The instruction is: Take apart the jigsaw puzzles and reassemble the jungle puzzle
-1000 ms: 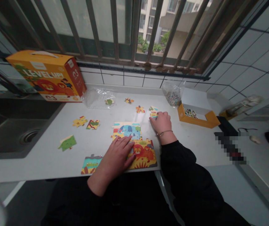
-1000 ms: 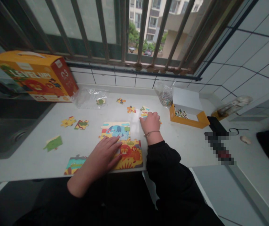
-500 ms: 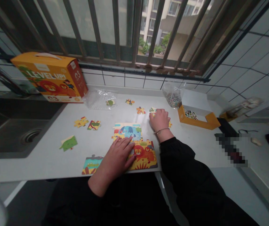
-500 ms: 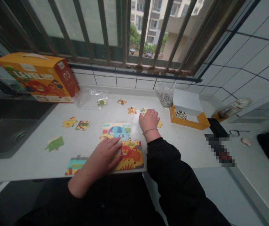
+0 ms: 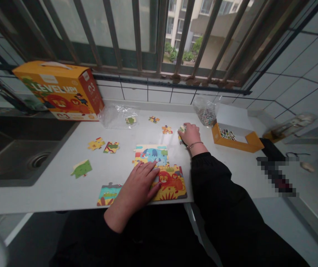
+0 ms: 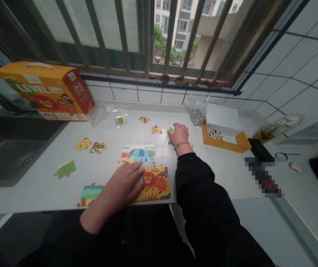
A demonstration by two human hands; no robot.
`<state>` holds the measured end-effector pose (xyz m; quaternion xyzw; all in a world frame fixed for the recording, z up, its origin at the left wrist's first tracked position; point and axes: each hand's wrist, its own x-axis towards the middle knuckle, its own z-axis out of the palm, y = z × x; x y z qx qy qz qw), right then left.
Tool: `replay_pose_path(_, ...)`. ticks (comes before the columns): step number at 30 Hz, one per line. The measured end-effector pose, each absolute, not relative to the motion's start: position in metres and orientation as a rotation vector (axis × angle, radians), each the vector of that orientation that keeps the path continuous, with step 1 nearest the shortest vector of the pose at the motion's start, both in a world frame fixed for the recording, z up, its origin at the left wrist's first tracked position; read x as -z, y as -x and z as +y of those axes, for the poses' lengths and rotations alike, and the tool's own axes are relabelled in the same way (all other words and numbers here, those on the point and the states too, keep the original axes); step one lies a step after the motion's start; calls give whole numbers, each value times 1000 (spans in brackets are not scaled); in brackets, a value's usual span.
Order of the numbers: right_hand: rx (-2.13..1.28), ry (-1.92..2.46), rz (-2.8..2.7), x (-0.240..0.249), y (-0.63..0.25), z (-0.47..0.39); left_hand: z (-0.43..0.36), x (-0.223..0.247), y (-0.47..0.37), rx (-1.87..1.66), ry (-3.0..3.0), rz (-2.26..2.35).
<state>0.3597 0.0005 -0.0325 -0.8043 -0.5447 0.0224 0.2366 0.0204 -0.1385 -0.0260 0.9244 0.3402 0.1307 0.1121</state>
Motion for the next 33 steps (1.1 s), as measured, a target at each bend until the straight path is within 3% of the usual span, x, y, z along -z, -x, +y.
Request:
replay_pose_path(7, -78, 1680, -1551, 24, -361, -1, -138, 28, -20, -436, -2703, 987)
replay_pose_path(19, -764, 1491, -1660, 16, -337, -39, -138, 29, -20, -491, -2709, 981)
replay_pose_path(33, -863, 1521, -1600, 22, -335, -42, -137, 26, -22, -431, -2707, 987)
